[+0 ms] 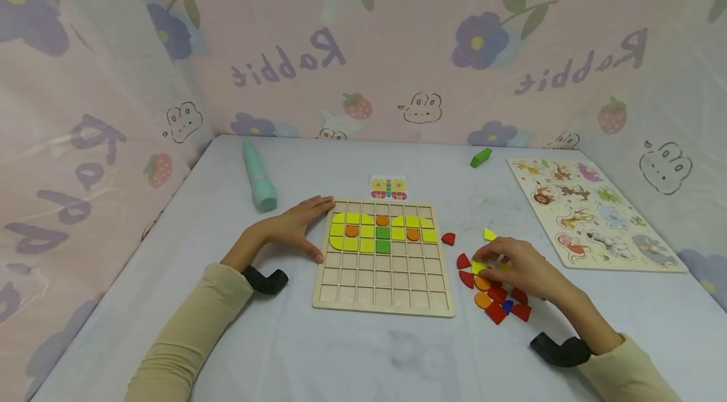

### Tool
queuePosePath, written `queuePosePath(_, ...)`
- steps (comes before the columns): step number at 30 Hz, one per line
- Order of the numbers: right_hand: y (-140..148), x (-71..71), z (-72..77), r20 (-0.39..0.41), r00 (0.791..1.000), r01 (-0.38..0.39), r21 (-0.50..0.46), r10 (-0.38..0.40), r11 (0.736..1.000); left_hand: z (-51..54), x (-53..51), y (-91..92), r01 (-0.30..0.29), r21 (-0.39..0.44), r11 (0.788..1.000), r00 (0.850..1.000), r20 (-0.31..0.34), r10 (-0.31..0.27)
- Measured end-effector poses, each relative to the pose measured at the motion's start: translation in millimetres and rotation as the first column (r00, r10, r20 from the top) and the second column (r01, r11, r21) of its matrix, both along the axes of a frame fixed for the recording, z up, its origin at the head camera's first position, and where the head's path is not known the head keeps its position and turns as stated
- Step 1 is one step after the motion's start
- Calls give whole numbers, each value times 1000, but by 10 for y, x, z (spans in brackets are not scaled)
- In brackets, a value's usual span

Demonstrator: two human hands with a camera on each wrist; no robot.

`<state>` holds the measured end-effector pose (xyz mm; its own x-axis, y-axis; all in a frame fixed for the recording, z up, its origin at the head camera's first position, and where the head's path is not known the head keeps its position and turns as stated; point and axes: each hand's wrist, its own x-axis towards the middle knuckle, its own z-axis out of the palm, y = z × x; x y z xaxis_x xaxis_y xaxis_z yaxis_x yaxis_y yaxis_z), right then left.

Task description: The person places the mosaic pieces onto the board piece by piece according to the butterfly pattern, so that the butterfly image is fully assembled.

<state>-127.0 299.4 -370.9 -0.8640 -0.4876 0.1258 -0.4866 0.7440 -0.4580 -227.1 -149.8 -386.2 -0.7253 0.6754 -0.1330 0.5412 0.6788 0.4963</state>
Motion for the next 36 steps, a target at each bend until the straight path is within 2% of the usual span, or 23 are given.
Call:
queuePosePath(5, -3, -9, -2, 1, 1000, -1, 22, 1, 1000, -7, -5, 1, -2, -8, 1000, 1000, -2, 2)
queuePosePath(12, -14, -40, 6, -30, 997, 68, 97, -66, 993, 18, 4, -7, 14, 11, 1000, 1000, -2, -14)
queuePosePath(21, -59, -102, 24, -5, 996, 85, 88, -85, 993, 37, 13, -23, 25, 14, 1000, 1000, -5, -24)
queuePosePath(25, -211, -127, 66, -22, 996, 90, 44, -89, 995, 39, 25, -39, 38, 42, 998, 999, -11, -37)
queuePosePath(29, -442, -152, 106, -22, 998, 58, 8, -57, 998, 34, 30, -43, 54, 66, 996, 998, -23, -52)
queuePosePath(36, -870, -191, 149, -5, 999, -33, -24, 33, 999, 26, 1, -13, 30, 18, 999, 1000, -7, -30)
